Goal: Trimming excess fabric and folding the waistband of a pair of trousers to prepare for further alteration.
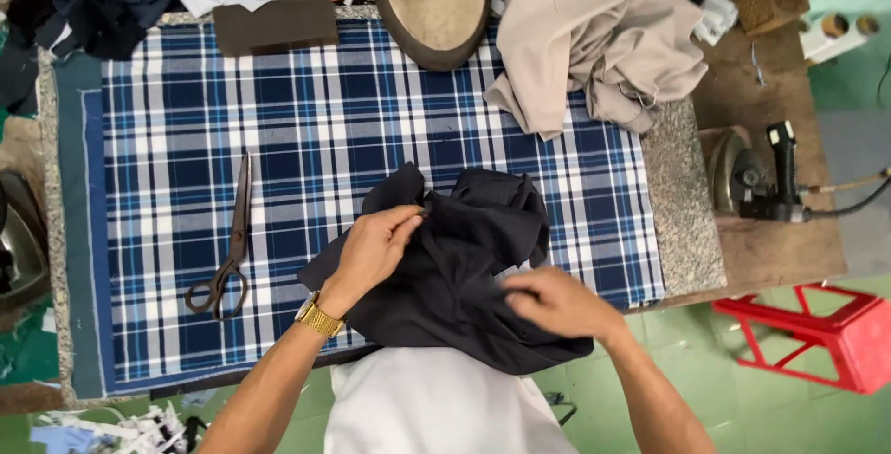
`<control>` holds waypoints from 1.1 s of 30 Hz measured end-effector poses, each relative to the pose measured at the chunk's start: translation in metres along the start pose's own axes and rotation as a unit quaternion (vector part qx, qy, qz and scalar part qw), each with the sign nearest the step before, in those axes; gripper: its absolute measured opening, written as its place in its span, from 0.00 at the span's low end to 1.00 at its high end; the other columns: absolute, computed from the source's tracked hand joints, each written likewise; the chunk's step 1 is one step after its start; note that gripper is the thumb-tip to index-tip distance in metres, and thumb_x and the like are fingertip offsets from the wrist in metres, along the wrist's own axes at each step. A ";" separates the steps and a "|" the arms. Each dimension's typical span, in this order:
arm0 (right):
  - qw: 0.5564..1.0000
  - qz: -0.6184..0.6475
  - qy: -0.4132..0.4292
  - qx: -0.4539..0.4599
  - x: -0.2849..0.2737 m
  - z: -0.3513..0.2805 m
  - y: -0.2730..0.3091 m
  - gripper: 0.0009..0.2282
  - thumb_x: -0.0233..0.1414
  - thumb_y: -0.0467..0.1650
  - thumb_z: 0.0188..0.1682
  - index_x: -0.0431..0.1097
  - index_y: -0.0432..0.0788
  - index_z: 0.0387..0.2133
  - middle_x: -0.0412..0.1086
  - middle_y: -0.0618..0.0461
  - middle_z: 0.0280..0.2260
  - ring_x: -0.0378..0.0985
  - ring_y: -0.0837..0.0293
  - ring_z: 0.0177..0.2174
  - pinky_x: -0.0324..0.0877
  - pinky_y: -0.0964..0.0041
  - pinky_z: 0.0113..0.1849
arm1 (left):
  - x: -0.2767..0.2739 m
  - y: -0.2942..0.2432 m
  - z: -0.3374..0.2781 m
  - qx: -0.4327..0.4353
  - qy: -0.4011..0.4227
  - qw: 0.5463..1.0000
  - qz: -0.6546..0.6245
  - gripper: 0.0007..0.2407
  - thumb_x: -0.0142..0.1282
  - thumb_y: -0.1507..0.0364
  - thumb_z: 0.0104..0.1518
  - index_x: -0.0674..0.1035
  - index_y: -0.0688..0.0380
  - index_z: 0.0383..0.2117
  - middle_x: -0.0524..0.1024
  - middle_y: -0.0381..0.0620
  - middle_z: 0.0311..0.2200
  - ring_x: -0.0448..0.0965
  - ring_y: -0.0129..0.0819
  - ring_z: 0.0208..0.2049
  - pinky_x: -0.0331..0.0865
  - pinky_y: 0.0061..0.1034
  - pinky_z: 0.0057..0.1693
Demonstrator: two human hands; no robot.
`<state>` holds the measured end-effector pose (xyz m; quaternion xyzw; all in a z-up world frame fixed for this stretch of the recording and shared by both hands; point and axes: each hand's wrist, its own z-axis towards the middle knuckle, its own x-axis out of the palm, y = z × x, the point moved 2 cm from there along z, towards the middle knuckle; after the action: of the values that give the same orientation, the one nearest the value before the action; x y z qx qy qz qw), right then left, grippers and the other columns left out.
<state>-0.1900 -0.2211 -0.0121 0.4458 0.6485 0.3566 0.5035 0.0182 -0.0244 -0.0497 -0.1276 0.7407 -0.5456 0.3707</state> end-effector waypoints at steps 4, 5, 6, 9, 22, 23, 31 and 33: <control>0.998 -0.029 0.050 -0.004 0.025 -0.011 0.005 0.08 0.52 0.29 0.48 0.78 0.39 0.35 0.77 0.37 0.26 0.81 0.36 0.29 0.74 0.46 0.33 | 0.002 0.028 0.009 -0.030 -0.024 0.999 0.031 0.08 0.56 0.70 0.63 0.84 0.56 0.44 0.82 0.46 0.20 0.82 0.37 0.24 0.76 0.30 0.35; 0.999 -0.025 0.046 -0.002 0.028 -0.014 0.006 0.08 0.52 0.29 0.48 0.78 0.39 0.35 0.77 0.37 0.26 0.81 0.36 0.29 0.74 0.46 0.33 | 0.002 0.025 0.014 -0.030 -0.018 0.999 0.033 0.08 0.56 0.70 0.63 0.84 0.56 0.44 0.82 0.46 0.20 0.82 0.37 0.24 0.76 0.30 0.35; 0.999 -0.013 0.047 0.001 0.031 -0.016 0.008 0.07 0.51 0.29 0.48 0.78 0.41 0.33 0.76 0.39 0.25 0.80 0.40 0.28 0.73 0.48 0.32 | 0.002 0.021 0.020 -0.021 -0.014 0.999 0.046 0.09 0.56 0.70 0.63 0.83 0.58 0.44 0.82 0.48 0.21 0.83 0.40 0.26 0.76 0.31 0.36; 0.998 -0.020 0.056 0.005 0.042 -0.023 0.002 0.10 0.48 0.31 0.48 0.78 0.44 0.35 0.78 0.50 0.25 0.78 0.52 0.24 0.70 0.57 0.30 | 0.011 0.013 0.040 0.000 0.018 0.997 0.075 0.08 0.51 0.69 0.65 0.80 0.57 0.43 0.82 0.46 0.25 0.82 0.40 0.27 0.73 0.33 0.36; 0.989 0.034 0.013 -0.140 0.082 -0.032 0.024 0.11 0.46 0.28 0.44 0.76 0.39 0.33 0.76 0.53 0.25 0.77 0.50 0.24 0.70 0.57 0.38 | 0.072 0.015 -0.015 0.176 0.281 0.938 0.105 0.08 0.45 0.71 0.66 0.76 0.62 0.41 0.79 0.50 0.35 0.75 0.44 0.36 0.68 0.35 0.45; 0.990 0.038 0.008 -0.138 0.081 -0.031 0.026 0.11 0.46 0.28 0.44 0.76 0.39 0.33 0.76 0.53 0.25 0.77 0.50 0.24 0.70 0.57 0.38 | 0.072 0.022 -0.020 0.175 0.286 0.936 0.106 0.08 0.45 0.71 0.66 0.76 0.62 0.41 0.79 0.50 0.35 0.75 0.44 0.36 0.68 0.35 0.45; 0.971 0.094 0.002 -0.218 0.068 -0.028 0.048 0.09 0.48 0.27 0.48 0.76 0.37 0.36 0.77 0.50 0.29 0.78 0.49 0.28 0.66 0.57 0.35 | 0.067 0.040 -0.050 0.173 0.176 0.949 0.198 0.02 0.45 0.74 0.66 0.70 0.55 0.35 0.63 0.41 0.17 0.63 0.30 0.18 0.59 0.31 0.29; 0.972 0.092 0.009 -0.217 0.062 -0.031 0.048 0.09 0.48 0.27 0.47 0.76 0.38 0.35 0.77 0.50 0.29 0.78 0.49 0.27 0.65 0.57 0.35 | 0.056 0.047 -0.052 0.158 0.183 0.948 0.208 0.03 0.46 0.72 0.66 0.71 0.56 0.37 0.67 0.43 0.16 0.68 0.34 0.16 0.61 0.33 0.28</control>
<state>-0.2157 -0.1470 0.0186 0.3809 0.5163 0.5376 0.5471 -0.0466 -0.0027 -0.1088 0.1920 0.7102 -0.5804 0.3492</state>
